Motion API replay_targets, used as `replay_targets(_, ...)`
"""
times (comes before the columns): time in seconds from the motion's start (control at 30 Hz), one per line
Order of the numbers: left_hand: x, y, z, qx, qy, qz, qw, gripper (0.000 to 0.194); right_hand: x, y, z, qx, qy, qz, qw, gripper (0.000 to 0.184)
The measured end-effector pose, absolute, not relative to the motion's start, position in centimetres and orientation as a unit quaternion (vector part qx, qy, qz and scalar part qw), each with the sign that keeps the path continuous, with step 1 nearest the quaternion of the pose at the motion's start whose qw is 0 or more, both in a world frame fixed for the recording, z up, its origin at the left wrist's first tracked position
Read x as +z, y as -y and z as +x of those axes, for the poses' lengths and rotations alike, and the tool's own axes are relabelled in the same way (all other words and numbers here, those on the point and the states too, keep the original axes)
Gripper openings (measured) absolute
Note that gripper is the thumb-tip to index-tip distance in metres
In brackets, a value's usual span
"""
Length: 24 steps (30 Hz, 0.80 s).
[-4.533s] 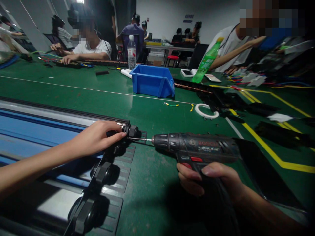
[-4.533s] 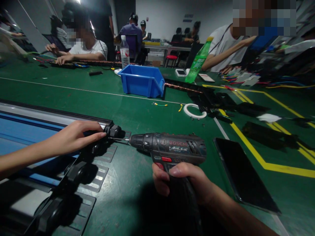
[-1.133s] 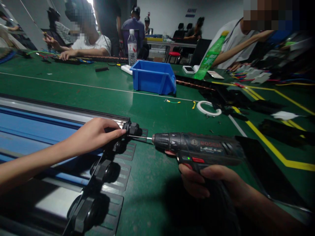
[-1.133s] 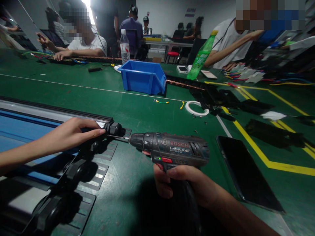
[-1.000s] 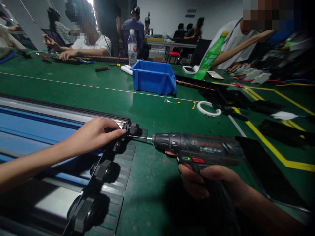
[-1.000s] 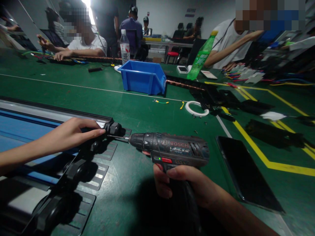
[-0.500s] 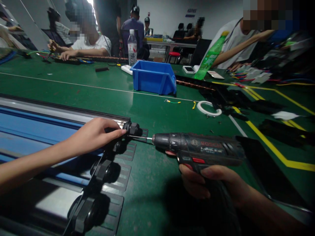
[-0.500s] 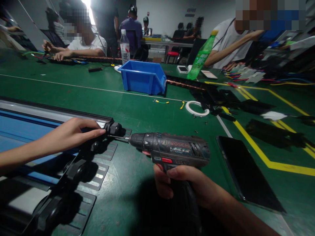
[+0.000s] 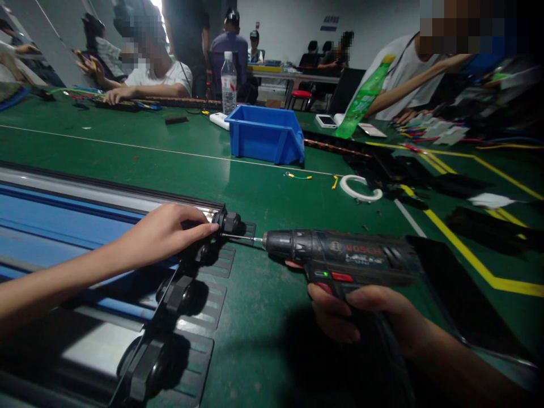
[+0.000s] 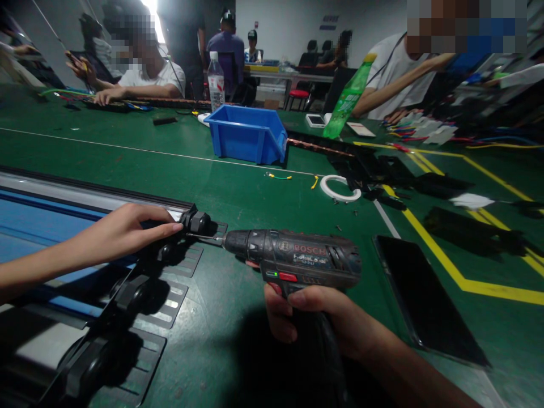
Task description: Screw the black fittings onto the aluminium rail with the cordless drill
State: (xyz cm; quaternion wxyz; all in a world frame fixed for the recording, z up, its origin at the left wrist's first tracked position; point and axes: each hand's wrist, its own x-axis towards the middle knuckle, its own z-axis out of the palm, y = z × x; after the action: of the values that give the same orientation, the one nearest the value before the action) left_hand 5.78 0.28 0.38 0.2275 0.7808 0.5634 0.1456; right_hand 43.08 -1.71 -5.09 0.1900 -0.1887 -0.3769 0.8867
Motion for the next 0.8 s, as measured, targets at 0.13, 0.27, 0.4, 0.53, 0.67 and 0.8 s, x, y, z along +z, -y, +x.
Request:
replay_targets(0.13, 0.42, -0.23, 5.72, 0.149, -0.559, 0.784, 0.226, 0.048, -5.35, 1.84, 43.05, 0.888, 0.363, -0.181, 0.216, 0.029)
replay_targets(0.27, 0.48, -0.14, 5.76, 0.149, -0.561, 0.782, 0.225, 0.048, -5.18, 1.80, 42.88, 0.882, 0.372, -0.197, 0.211, 0.030)
replay_targets(0.4, 0.41, -0.20, 5.76, 0.145, -0.566, 0.780, 0.225, 0.048, -4.83, 1.66, 42.78, 0.872, 0.401, -0.199, 0.198, 0.030)
replay_targets(0.53, 0.35, -0.28, 5.70, 0.143, -0.566, 0.780, 0.227, 0.048, -4.47, 1.63, 42.67, 0.876, 0.404, -0.184, 0.190, 0.028)
replay_targets(0.67, 0.36, -0.24, 5.70, 0.141, -0.563, 0.782, 0.227, 0.048, -4.73, 1.69, 42.85, 0.881, 0.399, -0.174, 0.184, 0.027)
replay_targets(0.8, 0.27, -0.21, 5.68, 0.138, -0.565, 0.782, 0.225, 0.044, -5.31, 1.68, 43.12, 0.884, 0.393, -0.172, 0.184, 0.027)
